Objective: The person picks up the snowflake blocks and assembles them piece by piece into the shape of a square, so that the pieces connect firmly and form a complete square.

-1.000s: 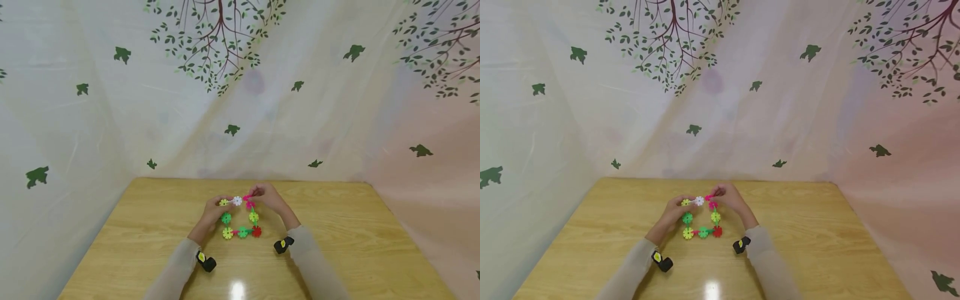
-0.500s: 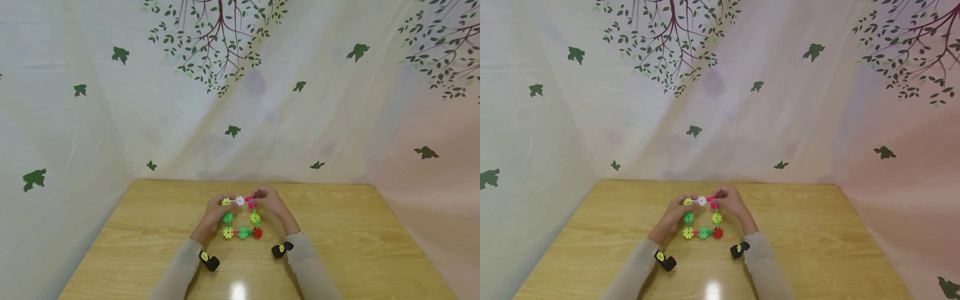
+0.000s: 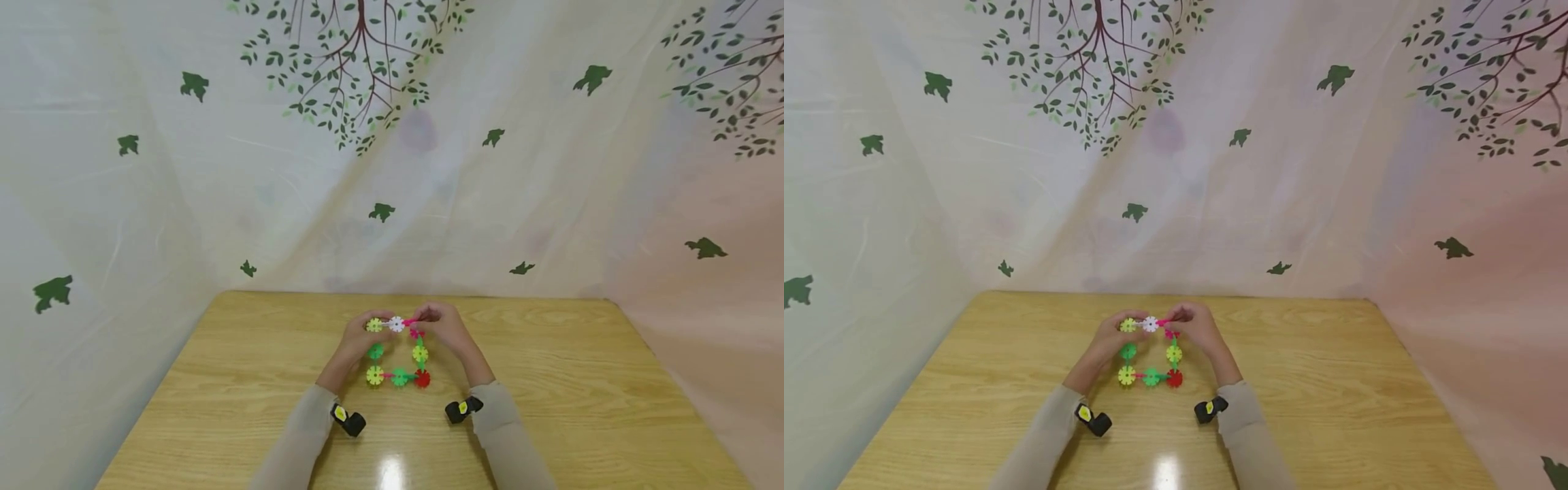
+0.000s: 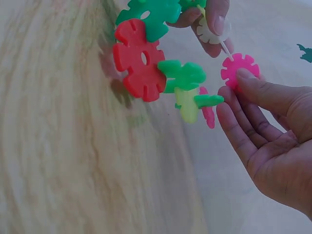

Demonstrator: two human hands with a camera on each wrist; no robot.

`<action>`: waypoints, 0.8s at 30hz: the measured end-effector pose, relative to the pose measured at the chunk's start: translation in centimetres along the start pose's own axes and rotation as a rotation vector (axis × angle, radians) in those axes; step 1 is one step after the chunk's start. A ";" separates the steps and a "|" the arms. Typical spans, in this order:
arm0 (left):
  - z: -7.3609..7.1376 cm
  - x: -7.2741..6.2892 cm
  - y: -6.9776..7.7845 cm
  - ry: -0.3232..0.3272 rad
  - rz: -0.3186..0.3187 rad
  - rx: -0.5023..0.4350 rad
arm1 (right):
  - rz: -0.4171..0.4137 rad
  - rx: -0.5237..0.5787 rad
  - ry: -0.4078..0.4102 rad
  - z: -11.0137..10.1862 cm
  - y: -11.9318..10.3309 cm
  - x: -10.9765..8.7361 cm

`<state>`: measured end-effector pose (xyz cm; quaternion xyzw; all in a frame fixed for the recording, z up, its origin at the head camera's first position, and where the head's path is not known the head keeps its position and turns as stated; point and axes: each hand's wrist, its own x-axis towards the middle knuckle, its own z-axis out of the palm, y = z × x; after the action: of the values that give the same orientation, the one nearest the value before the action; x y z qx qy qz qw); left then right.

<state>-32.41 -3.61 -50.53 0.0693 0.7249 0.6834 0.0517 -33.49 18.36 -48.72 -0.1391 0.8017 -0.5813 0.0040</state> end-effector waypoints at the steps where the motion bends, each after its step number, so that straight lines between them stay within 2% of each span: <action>1: 0.1 0.1 0.0 -0.003 0.015 -0.003 | -0.003 0.009 0.001 -0.1 0.0 0.0; 3: 0.2 0.1 0.1 -0.006 0.036 -0.002 | -0.004 0.018 -0.002 -0.2 -0.2 -0.1; 7: 0.5 0.1 0.0 -0.008 0.024 -0.012 | 0.004 0.025 -0.006 -0.3 -0.4 -0.2; 16: 0.8 0.0 -0.2 -0.012 0.006 0.038 | -0.020 0.025 -0.013 -0.2 -0.1 -0.1; 24: 0.8 -0.1 -0.1 -0.016 -0.011 -0.001 | -0.035 0.038 -0.003 0.0 -0.2 -0.1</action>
<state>-32.18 -2.89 -50.64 0.0707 0.7243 0.6830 0.0615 -33.31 18.33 -48.57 -0.1542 0.7878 -0.5964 -0.0022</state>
